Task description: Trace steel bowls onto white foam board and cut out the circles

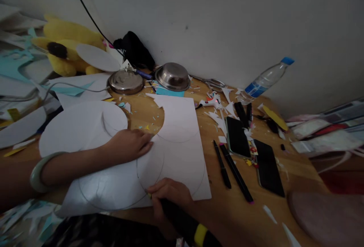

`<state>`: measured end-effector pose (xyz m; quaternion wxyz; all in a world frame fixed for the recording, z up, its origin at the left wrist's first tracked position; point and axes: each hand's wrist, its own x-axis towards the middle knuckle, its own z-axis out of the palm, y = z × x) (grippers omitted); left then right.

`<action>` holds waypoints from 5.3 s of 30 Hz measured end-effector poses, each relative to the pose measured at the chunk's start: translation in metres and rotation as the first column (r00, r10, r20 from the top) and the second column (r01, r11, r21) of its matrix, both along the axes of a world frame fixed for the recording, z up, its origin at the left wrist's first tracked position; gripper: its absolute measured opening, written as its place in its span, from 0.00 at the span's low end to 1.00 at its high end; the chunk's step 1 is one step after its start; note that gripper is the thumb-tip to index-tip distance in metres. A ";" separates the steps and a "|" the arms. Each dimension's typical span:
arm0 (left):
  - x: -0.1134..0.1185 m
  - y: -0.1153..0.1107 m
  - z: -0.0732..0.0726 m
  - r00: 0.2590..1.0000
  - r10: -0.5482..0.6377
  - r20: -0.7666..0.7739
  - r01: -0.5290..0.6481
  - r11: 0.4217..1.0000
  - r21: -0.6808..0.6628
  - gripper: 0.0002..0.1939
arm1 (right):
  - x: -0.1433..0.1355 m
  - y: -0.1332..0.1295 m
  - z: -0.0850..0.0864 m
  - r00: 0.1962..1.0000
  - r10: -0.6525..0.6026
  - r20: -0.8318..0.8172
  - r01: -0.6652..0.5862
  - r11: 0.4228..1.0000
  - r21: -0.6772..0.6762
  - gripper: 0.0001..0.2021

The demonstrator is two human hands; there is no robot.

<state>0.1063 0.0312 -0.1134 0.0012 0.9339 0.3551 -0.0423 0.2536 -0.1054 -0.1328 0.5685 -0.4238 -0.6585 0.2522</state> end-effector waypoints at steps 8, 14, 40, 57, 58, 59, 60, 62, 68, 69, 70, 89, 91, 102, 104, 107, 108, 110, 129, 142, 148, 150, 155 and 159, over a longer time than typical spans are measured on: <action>-0.008 0.035 0.027 0.987 -0.158 -0.013 0.157 0.967 0.199 0.13 | -0.028 0.025 0.002 0.983 0.182 0.024 -0.180 0.980 -0.080 0.08; -0.004 0.014 -0.009 0.978 -0.031 0.205 0.018 0.998 0.066 0.16 | -0.043 0.027 -0.018 0.988 0.070 -0.136 -0.089 0.986 -0.142 0.06; -0.010 0.008 -0.027 0.960 -0.181 0.216 0.141 0.972 0.188 0.19 | -0.026 0.019 -0.012 0.978 0.201 -0.049 -0.205 0.974 -0.094 0.10; -0.008 0.008 -0.026 0.960 -0.182 0.211 0.147 0.974 0.172 0.20 | -0.018 0.012 -0.007 0.986 0.160 0.040 -0.158 0.986 -0.050 0.10; -0.008 0.008 -0.026 0.960 -0.182 0.211 0.147 0.975 0.169 0.20 | -0.018 0.012 -0.008 0.986 0.160 0.043 -0.159 0.987 -0.034 0.10; -0.008 0.008 -0.026 0.960 -0.182 0.212 0.148 0.975 0.166 0.20 | -0.017 0.012 -0.010 0.988 0.147 0.037 -0.147 0.989 -0.021 0.09; -0.008 0.008 -0.026 0.960 -0.181 0.212 0.148 0.975 0.164 0.19 | -0.016 0.012 -0.010 0.990 0.136 0.029 -0.136 0.991 -0.017 0.09; -0.008 0.008 -0.027 0.960 -0.182 0.213 0.149 0.975 0.163 0.19 | -0.014 0.011 -0.009 0.988 0.150 0.034 -0.148 0.988 -0.041 0.10; -0.008 0.008 -0.027 0.960 -0.184 0.211 0.148 0.974 0.173 0.18 | -0.009 0.012 0.009 0.979 0.196 0.053 -0.189 0.975 -0.118 0.14; -0.007 0.008 -0.027 0.961 -0.181 0.211 0.146 0.974 0.173 0.18 | -0.009 0.012 0.011 0.977 0.208 0.053 -0.200 0.972 -0.125 0.15; -0.007 0.008 -0.026 0.961 -0.178 0.210 0.142 0.975 0.172 0.18 | -0.008 0.012 0.012 0.975 0.214 0.054 -0.206 0.970 -0.127 0.15; -0.005 0.007 -0.021 0.963 -0.126 0.237 0.102 0.989 0.111 0.17 | 0.023 0.011 -0.012 0.959 0.116 -0.257 -0.198 0.926 -0.320 0.09; -0.005 0.009 -0.016 0.955 -0.093 0.282 0.087 0.996 0.033 0.15 | 0.025 0.020 -0.011 0.928 0.013 -0.372 -0.182 0.888 -0.423 0.10; -0.023 0.046 -0.005 0.686 0.423 0.592 0.253 0.624 -0.739 0.10 | 0.030 0.049 -0.010 0.824 -0.211 -0.526 -0.168 0.796 -0.581 0.11; -0.025 0.047 -0.004 0.661 0.477 0.579 0.287 0.553 -0.782 0.11 | 0.030 0.049 -0.006 0.801 -0.204 -0.562 -0.186 0.808 -0.559 0.10; -0.027 0.047 -0.001 0.600 0.550 0.581 0.312 0.508 -0.803 0.14 | 0.030 0.045 -0.003 0.798 -0.169 -0.579 -0.212 0.820 -0.532 0.10; -0.027 0.047 0.000 0.580 0.575 0.577 0.318 0.492 -0.810 0.15 | 0.030 0.044 -0.003 0.804 -0.148 -0.576 -0.230 0.816 -0.530 0.10; -0.027 0.048 0.000 0.561 0.617 0.552 0.315 0.457 -0.831 0.17 | 0.031 0.041 -0.005 0.820 -0.110 -0.562 -0.261 0.801 -0.538 0.10; -0.019 0.047 -0.019 0.766 0.335 0.548 0.116 0.768 -0.630 0.19 | 0.024 0.057 0.004 0.734 -0.447 -0.511 -0.104 0.669 -0.736 0.23; -0.019 0.024 0.000 0.953 0.049 0.300 0.064 0.932 -0.356 0.42 | 0.031 0.045 -0.008 0.827 -0.093 -0.555 -0.301 0.760 -0.576 0.28; -0.017 0.023 -0.008 0.961 0.025 0.277 0.046 0.968 -0.248 0.43 | 0.029 0.046 -0.001 0.832 -0.175 -0.527 -0.195 0.796 -0.573 0.25; -0.018 0.023 -0.010 0.960 0.021 0.280 0.044 0.973 -0.225 0.42 | 0.029 0.045 0.000 0.864 -0.230 -0.448 -0.102 0.791 -0.604 0.20; -0.017 0.022 -0.010 0.972 -0.028 0.232 0.068 0.984 -0.164 0.39 | 0.027 0.035 -0.001 0.911 -0.245 -0.332 0.019 0.829 -0.560 0.15; -0.017 0.023 -0.011 0.972 -0.054 0.230 0.087 0.987 -0.135 0.38 | 0.025 0.031 0.001 0.901 -0.248 -0.357 0.026 0.850 -0.525 0.15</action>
